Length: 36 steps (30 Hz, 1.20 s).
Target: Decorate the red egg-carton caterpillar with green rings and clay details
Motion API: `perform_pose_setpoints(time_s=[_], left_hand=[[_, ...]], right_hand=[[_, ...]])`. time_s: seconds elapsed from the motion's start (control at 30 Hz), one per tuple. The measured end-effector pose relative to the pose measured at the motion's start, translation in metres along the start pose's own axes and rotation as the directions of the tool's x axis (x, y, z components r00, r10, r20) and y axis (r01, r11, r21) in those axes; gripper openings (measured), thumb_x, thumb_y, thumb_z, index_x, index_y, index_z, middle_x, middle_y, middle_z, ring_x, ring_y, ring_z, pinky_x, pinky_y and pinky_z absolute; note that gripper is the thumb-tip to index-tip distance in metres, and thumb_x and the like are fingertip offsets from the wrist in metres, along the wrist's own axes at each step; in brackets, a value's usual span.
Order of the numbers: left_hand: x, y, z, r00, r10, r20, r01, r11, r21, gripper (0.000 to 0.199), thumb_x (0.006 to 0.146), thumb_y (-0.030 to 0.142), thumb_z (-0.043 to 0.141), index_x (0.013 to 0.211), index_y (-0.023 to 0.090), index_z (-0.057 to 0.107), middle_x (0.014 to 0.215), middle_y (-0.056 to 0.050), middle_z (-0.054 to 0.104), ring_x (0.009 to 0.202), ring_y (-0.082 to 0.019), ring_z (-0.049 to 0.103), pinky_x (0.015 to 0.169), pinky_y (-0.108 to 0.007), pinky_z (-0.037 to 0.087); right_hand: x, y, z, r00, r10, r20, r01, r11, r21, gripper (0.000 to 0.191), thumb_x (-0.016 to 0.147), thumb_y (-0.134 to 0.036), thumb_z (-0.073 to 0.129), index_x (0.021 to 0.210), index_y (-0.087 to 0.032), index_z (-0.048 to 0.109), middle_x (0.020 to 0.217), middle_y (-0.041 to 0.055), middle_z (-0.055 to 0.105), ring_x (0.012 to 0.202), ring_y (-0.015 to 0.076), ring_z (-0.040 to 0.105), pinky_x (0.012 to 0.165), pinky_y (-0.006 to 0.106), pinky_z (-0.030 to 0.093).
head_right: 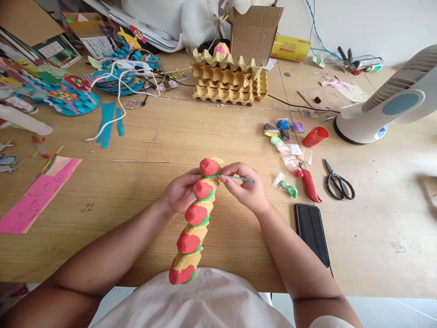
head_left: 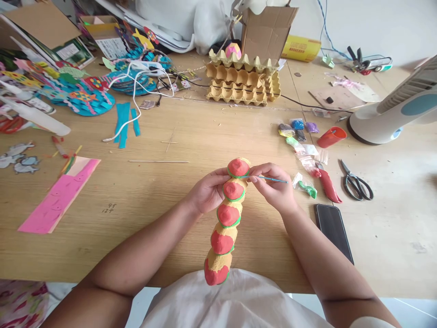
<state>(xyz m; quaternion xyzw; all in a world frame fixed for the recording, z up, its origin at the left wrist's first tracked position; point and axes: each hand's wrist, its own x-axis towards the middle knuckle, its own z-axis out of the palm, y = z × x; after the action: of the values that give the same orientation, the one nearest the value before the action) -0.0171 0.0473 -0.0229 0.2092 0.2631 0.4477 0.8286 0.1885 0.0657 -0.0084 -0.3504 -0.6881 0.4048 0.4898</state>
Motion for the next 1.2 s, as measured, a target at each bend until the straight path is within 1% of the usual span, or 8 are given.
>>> perform_pose_setpoints(time_s=[0.23,0.33,0.43,0.57,0.67,0.77,1.0,1.2], left_hand=[[-0.001,0.0003,-0.0006,1.0,-0.025,0.018,0.025,1.0,0.006,0.019,0.083,0.024,0.077,0.101,0.027,0.08,0.091,-0.007,0.08,0.077,-0.025,0.074,0.066,-0.033,0.054],[-0.0013,0.0003,-0.0004,1.0,-0.017,0.02,0.017,1.0,0.015,0.02,0.082,0.024,0.077,0.102,0.027,0.08,0.093,-0.008,0.08,0.078,-0.026,0.074,0.068,-0.035,0.054],[-0.0012,0.0004,0.0,1.0,-0.001,0.013,0.001,1.0,0.026,0.017,0.082,0.024,0.076,0.098,0.028,0.081,0.088,-0.007,0.079,0.074,-0.025,0.073,0.066,-0.035,0.053],[-0.0009,0.0002,-0.0003,1.0,0.004,0.006,-0.004,0.999,0.035,0.015,0.082,0.024,0.076,0.095,0.028,0.081,0.084,-0.006,0.078,0.07,-0.024,0.071,0.064,-0.034,0.053],[-0.0009,-0.0002,-0.0012,1.0,0.006,0.014,-0.006,0.999,0.042,0.016,0.082,0.024,0.075,0.097,0.028,0.081,0.087,-0.006,0.079,0.073,-0.025,0.072,0.066,-0.034,0.053],[-0.001,-0.0003,-0.0018,0.999,0.003,0.036,-0.005,0.999,0.054,0.017,0.084,0.026,0.074,0.099,0.029,0.081,0.092,-0.007,0.08,0.076,-0.026,0.073,0.068,-0.036,0.053],[-0.0011,-0.0004,-0.0019,0.999,0.018,0.028,-0.02,0.997,0.08,0.014,0.083,0.027,0.075,0.096,0.027,0.082,0.085,-0.007,0.079,0.073,-0.026,0.071,0.069,-0.037,0.052],[-0.0018,-0.0012,-0.0024,0.999,-0.002,0.051,-0.005,0.992,0.129,0.016,0.083,0.035,0.076,0.097,0.03,0.083,0.088,-0.006,0.078,0.073,-0.025,0.069,0.068,-0.036,0.052]], right_hand=[[-0.0004,0.0011,0.0005,0.999,0.038,-0.017,-0.038,0.998,0.046,0.023,0.093,-0.043,0.078,0.085,-0.023,0.069,0.084,0.004,0.077,0.077,0.0187,0.073,0.072,0.034,0.062],[-0.0001,0.0018,0.0011,0.998,0.051,-0.021,-0.049,0.996,0.08,0.024,0.092,-0.043,0.079,0.085,-0.023,0.069,0.08,0.003,0.076,0.074,0.0182,0.073,0.071,0.034,0.062],[0.0005,0.0021,0.0005,0.998,0.064,-0.002,-0.063,0.992,0.106,0.024,0.091,-0.045,0.08,0.085,-0.023,0.069,0.082,0.0034,0.077,0.076,0.0187,0.073,0.071,0.034,0.062],[0.0009,0.0023,-0.0013,0.999,0.051,0.018,-0.052,0.993,0.103,0.023,0.092,-0.043,0.079,0.086,-0.023,0.07,0.085,0.0039,0.078,0.081,0.0194,0.074,0.074,0.035,0.062],[0.001,0.0029,-0.0014,0.999,0.046,0.013,-0.047,0.992,0.114,0.021,0.092,-0.042,0.079,0.086,-0.023,0.07,0.083,0.0031,0.077,0.078,0.0183,0.073,0.072,0.033,0.06],[0.0009,0.003,-0.0006,0.998,0.069,0.007,-0.069,0.988,0.135,0.024,0.091,-0.044,0.08,0.085,-0.023,0.07,0.08,0.0027,0.076,0.075,0.0179,0.072,0.07,0.033,0.06],[0.0016,0.0022,-0.0008,0.992,0.118,0.036,-0.123,0.967,0.223,0.026,0.09,-0.045,0.081,0.085,-0.023,0.068,0.081,0.0028,0.076,0.078,0.0183,0.073,0.075,0.034,0.061],[0.0023,0.0025,0.0005,0.982,0.184,0.033,-0.185,0.931,0.315,0.026,0.087,-0.043,0.085,0.084,-0.023,0.068,0.074,0.0001,0.074,0.071,0.0161,0.071,0.07,0.032,0.061]])
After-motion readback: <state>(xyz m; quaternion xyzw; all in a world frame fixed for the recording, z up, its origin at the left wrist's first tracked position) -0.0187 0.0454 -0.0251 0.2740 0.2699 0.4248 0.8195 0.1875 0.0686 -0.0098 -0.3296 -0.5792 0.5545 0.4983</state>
